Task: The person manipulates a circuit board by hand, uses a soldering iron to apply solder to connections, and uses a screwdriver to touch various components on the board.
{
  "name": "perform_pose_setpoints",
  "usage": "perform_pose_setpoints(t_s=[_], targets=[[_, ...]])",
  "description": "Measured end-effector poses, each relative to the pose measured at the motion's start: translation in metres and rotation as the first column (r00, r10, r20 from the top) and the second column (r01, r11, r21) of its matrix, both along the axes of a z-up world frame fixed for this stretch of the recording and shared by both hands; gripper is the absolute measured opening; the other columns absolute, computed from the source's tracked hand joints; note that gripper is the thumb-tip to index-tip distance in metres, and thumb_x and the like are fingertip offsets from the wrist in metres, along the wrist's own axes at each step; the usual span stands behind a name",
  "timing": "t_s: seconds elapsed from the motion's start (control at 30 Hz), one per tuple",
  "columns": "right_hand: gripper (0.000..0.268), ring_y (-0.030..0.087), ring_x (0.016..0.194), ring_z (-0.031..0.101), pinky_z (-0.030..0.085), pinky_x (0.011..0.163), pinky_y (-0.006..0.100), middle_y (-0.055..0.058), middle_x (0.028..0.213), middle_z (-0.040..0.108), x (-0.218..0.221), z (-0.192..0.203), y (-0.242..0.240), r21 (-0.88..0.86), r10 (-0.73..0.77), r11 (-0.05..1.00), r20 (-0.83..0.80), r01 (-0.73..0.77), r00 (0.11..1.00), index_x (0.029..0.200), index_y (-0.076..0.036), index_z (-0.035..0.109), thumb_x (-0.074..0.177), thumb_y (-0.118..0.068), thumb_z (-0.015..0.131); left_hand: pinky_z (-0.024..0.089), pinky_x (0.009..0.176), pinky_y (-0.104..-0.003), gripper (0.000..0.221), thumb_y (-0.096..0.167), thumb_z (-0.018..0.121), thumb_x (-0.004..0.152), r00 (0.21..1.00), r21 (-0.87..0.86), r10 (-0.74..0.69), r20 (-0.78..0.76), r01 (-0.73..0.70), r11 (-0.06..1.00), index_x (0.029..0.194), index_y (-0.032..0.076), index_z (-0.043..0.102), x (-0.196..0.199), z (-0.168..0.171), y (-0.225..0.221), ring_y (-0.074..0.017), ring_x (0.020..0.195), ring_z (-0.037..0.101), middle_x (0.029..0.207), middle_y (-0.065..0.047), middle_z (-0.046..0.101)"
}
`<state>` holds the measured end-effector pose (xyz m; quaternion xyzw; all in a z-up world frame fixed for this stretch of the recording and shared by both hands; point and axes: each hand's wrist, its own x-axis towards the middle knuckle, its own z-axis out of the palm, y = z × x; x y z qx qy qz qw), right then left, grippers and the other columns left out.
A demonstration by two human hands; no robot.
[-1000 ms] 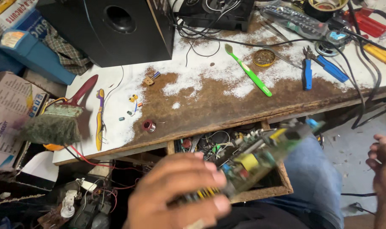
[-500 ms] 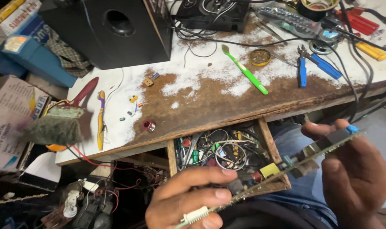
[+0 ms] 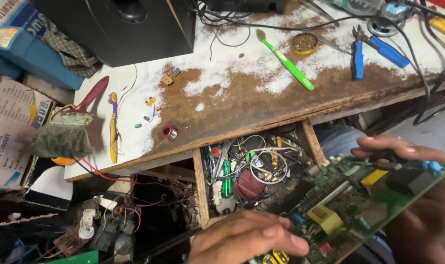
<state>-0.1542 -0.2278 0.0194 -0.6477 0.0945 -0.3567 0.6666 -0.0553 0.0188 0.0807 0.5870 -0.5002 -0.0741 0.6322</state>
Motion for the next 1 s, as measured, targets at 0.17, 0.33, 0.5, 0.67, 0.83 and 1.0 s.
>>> perform_pose_setpoints(t_s=[0.17,0.33,0.5,0.67,0.83,1.0], targets=[[0.051,0.028,0.119,0.071,0.063,0.1,0.039,0.026,0.134,0.064,0.005,-0.036,-0.011,-0.153,0.058,0.987,0.111,-0.041,0.992,0.128,-0.011,0.044,0.09,-0.011,0.078,0.063,0.099,-0.048,0.023,0.021,0.058,0.11,0.985,0.055,0.116,0.127,-0.124,0.991,0.13,0.01,0.059,0.003,0.006,-0.002,-0.027,0.097,0.083,0.101,-0.013,0.08],[0.049,0.034,0.115,0.072,0.065,0.095,0.043,0.031,0.133,0.063,-0.004,-0.039,-0.012,-0.098,0.128,0.987,0.018,-0.126,0.992,0.123,-0.01,0.044,0.087,-0.008,0.076,0.065,0.107,-0.054,0.024,0.019,0.051,0.117,0.973,0.039,-0.044,0.228,0.036,0.999,0.137,0.005,0.051,0.032,0.021,0.022,-0.0315,0.11,0.08,0.113,-0.017,0.077],[0.025,0.039,0.122,0.068,0.061,0.102,0.05,0.035,0.134,0.061,0.017,-0.053,-0.031,0.612,0.267,0.724,0.177,-0.318,0.947,0.108,0.002,0.046,0.092,-0.003,0.065,0.065,0.107,-0.054,0.026,0.021,0.051,0.117,0.962,0.086,-0.113,0.25,0.094,0.992,0.137,0.005,0.049,0.034,0.025,0.032,-0.034,0.113,0.079,0.116,-0.019,0.075],[0.046,0.036,0.132,0.063,0.055,0.108,0.048,0.03,0.141,0.055,-0.002,-0.073,-0.024,-0.047,0.212,0.977,0.037,-0.21,0.977,0.124,-0.015,0.038,0.09,-0.002,0.067,0.069,0.102,-0.056,0.02,0.015,0.059,0.109,0.958,0.013,-0.057,0.28,0.056,0.998,0.127,0.006,0.055,0.028,0.031,0.015,-0.0349,0.107,0.082,0.111,-0.017,0.078],[0.058,0.034,0.129,0.064,0.054,0.11,0.046,0.027,0.143,0.056,-0.005,-0.06,-0.025,-0.169,0.202,0.965,-0.013,-0.202,0.979,0.12,-0.016,0.036,0.079,-0.003,0.076,0.065,0.106,-0.058,0.019,0.01,0.061,0.11,0.929,0.081,-0.214,0.302,0.198,0.977,0.127,0.002,0.057,0.036,0.031,0.015,-0.0384,0.113,0.079,0.117,-0.02,0.075],[0.068,0.035,0.131,0.064,0.054,0.108,0.044,0.026,0.141,0.055,-0.008,-0.038,-0.024,-0.292,0.159,0.939,-0.105,-0.183,0.982,0.119,-0.015,0.034,0.07,-0.001,0.079,0.065,0.106,-0.053,0.015,0.008,0.066,0.103,0.933,0.153,-0.227,0.28,0.19,0.97,0.115,0.0,0.064,0.034,0.035,0.015,-0.0338,0.111,0.08,0.112,-0.016,0.077]])
